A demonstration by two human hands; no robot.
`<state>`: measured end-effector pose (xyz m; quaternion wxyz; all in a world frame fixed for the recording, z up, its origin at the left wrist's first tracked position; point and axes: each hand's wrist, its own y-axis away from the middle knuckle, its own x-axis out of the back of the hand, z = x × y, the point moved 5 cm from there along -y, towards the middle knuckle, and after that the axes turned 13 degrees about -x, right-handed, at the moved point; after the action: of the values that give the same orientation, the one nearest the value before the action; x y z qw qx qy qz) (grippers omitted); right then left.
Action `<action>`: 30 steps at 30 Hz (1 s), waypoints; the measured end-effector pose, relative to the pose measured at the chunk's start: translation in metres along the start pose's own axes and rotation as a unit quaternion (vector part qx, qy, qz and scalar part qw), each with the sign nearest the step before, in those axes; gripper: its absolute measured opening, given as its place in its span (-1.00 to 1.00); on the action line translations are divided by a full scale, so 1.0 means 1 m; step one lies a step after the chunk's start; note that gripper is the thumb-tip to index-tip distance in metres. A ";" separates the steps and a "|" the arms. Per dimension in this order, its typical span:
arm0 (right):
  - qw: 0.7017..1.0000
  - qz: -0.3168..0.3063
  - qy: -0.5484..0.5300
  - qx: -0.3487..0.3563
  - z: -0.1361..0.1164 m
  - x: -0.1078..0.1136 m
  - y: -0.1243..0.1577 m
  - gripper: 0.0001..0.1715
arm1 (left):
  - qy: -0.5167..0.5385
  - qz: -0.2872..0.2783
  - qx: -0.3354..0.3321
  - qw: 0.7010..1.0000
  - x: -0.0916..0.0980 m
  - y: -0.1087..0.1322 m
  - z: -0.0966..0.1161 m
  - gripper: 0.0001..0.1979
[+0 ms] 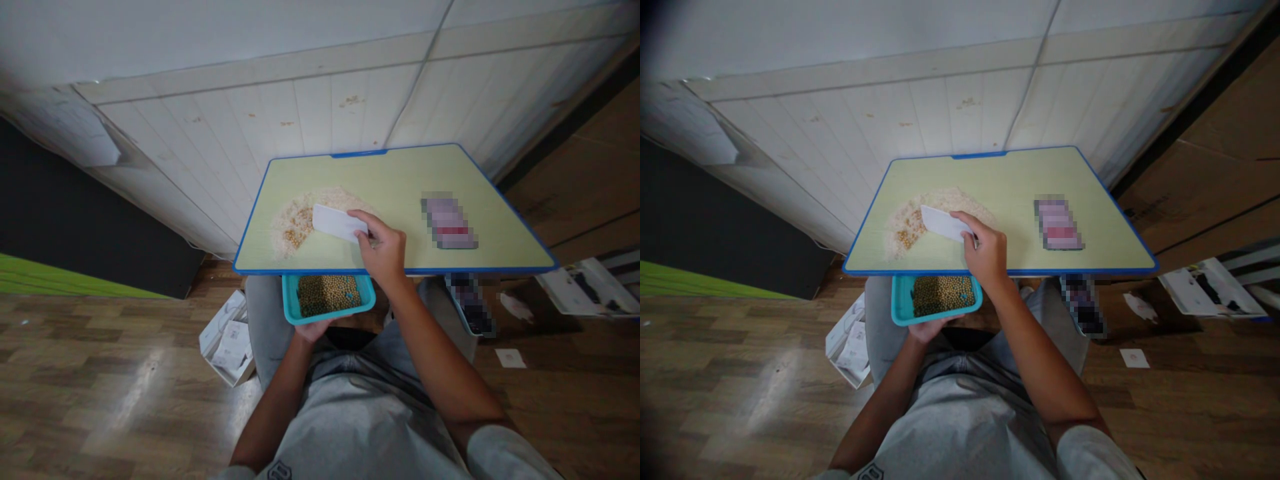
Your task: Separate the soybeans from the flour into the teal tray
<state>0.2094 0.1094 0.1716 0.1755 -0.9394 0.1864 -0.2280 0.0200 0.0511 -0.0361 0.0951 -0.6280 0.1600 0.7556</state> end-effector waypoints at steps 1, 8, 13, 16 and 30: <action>1.000 0.001 0.002 0.006 -0.001 0.000 0.000 -0.44 | 0.000 0.003 -0.001 1.000 0.001 0.000 0.000 -0.20; 0.999 0.027 0.019 0.024 -0.005 0.003 0.003 -0.45 | -0.004 0.001 -0.003 1.000 0.007 -0.001 0.000 -0.21; 0.997 0.058 -0.007 0.047 -0.007 0.008 0.000 -0.47 | -0.001 0.003 -0.004 1.000 0.005 0.000 0.000 -0.19; 0.997 0.061 -0.008 0.040 -0.006 0.008 -0.003 -0.47 | -0.002 0.001 -0.004 1.000 0.003 0.000 0.000 -0.19; 0.998 0.000 -0.055 -0.009 0.007 0.003 -0.006 -0.46 | -0.010 0.015 -0.011 1.000 -0.001 0.001 -0.001 -0.21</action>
<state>0.2175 0.1146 0.1690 0.1773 -0.9520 0.1783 -0.1745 0.0205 0.0504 -0.0352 0.0783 -0.6187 0.1599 0.7652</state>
